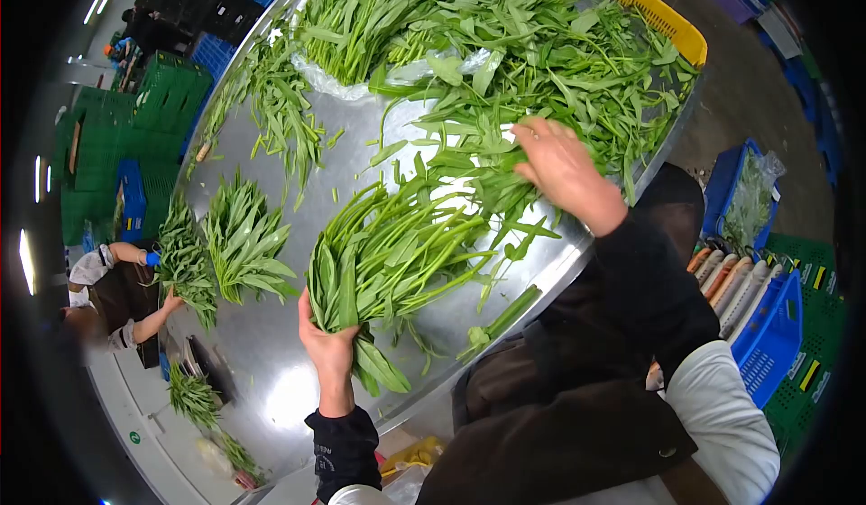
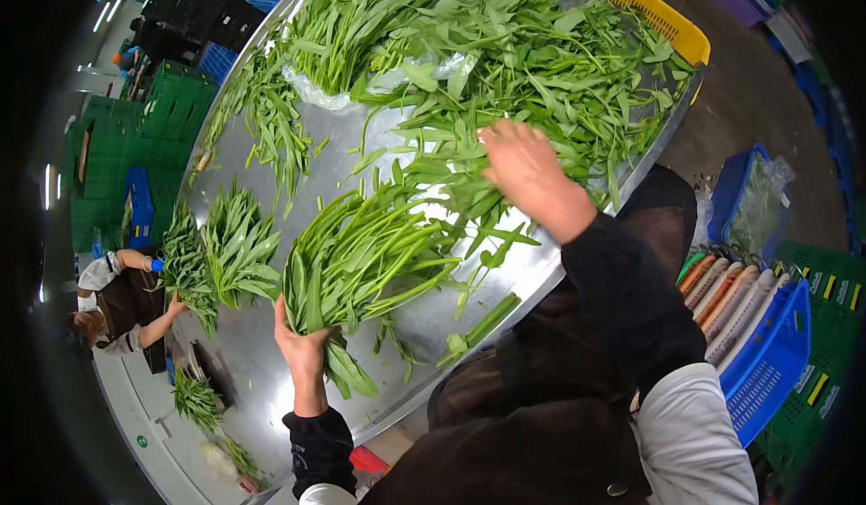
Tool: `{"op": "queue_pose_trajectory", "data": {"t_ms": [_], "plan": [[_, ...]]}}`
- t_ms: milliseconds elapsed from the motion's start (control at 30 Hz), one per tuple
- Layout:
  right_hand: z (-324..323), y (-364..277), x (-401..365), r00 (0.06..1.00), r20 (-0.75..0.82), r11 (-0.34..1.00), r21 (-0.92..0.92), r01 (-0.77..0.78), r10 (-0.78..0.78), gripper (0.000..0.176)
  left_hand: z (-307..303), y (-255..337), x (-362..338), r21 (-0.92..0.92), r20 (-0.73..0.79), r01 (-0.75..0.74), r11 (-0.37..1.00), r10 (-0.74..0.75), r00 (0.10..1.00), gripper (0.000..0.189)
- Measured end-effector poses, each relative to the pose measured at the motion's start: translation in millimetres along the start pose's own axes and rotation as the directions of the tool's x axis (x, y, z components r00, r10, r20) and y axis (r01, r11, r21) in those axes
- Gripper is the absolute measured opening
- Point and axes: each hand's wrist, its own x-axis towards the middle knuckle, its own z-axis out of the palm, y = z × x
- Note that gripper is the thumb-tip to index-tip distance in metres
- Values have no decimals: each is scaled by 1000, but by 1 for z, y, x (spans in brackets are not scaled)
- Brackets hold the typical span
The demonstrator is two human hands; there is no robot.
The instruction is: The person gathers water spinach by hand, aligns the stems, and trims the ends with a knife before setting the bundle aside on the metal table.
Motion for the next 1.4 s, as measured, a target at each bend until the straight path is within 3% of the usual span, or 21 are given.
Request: {"op": "queue_pose_trajectory", "data": {"t_ms": [33, 67, 100, 200, 233, 267, 333, 367, 400, 433, 467, 500, 633, 700, 733, 800, 833, 900, 1067, 1300, 1400], "plan": [[-5, -8, 2, 1000, -4, 1000, -6, 8, -8, 37, 3, 1, 2, -8, -5, -4, 1000, 4, 1000, 72], [-14, -25, 5, 996, -13, 913, 398, 89, -91, 38, 5, 1, 2, 14, 0, -27, 1000, 27, 1000, 71], [-18, -43, 2, 988, -49, 662, 737, 137, -149, 39, 5, 3, 0, 47, 17, -47, 998, 46, 999, 70], [-6, -74, -10, 938, 45, 579, 796, 173, -343, 32, 11, 7, 4, 35, 34, -71, 997, 70, 997, 70], [-3, -76, -11, 954, 152, 436, 900, -27, -257, 27, 12, 7, 4, 13, 41, -65, 998, 65, 997, 70], [2, -77, -11, 942, 273, 257, 941, -220, -195, 24, 8, 4, 3, -38, 46, -34, 999, 36, 998, 70], [29, -48, -1, 979, 183, -404, 905, -131, 92, 20, 1, 3, 0, -21, 25, -16, 1000, 17, 1000, 71], [14, -27, 1, 923, 384, -801, 542, -256, -35, 18, -2, 4, 0, -7, 14, -10, 1000, 10, 1000, 72], [5, -12, 3, 917, 383, -859, 426, -285, -114, 15, -2, 6, -1, 13, 3, -18, 1000, 18, 1000, 74], [19, 13, 0, 881, 409, -429, 769, -474, -239, 17, -2, 4, 0, 10, 4, -24, 1000, 24, 1000, 74], [18, 8, -7, 918, 382, 210, 911, -354, -111, 20, -4, 1, 2, 18, -6, -22, 1000, 22, 1000, 74], [17, -1, -19, 959, 283, 772, 617, -155, -33, 25, -4, -4, 2, 27, -15, -15, 1000, 16, 1000, 75], [-21, -44, -31, 969, 220, 597, 765, -242, 111, 33, 5, -1, 4, -23, -44, -40, 999, 39, 998, 76], [-27, -65, -30, 754, 647, 359, 734, -577, -109, 31, 10, 2, 3, -10, -54, -70, 998, 69, 996, 75], [-24, -76, -30, 759, 643, 360, 735, -574, -102, 31, 16, 3, 4, -13, -67, -103, 995, 102, 993, 74], [-7, -96, -35, 764, 612, -113, 761, -639, -206, 30, 24, 5, 5, -30, -60, -127, 991, 125, 990, 74], [5, -99, -38, 762, 614, -114, 758, -642, -207, 30, 26, 6, 4, -37, -63, -146, 989, 143, 988, 73], [17, -105, -38, 723, 623, -368, 624, -689, -299, 30, 28, 9, 2, -32, -69, -126, 992, 123, 990, 73], [23, -100, -42, 799, 602, -306, 760, -573, -2, 21, 32, 11, -1, 27, -29, -142, 990, 143, 989, 74], [22, -79, -38, 797, 605, -589, 641, -492, -8, 24, 35, 18, -1, -9, 77, -69, 998, 69, 995, 73], [17, -68, -35, 830, 554, -551, 712, -435, 61, 15, 34, 23, -1, 9, 162, -28, 1000, 26, 986, 73]]}}
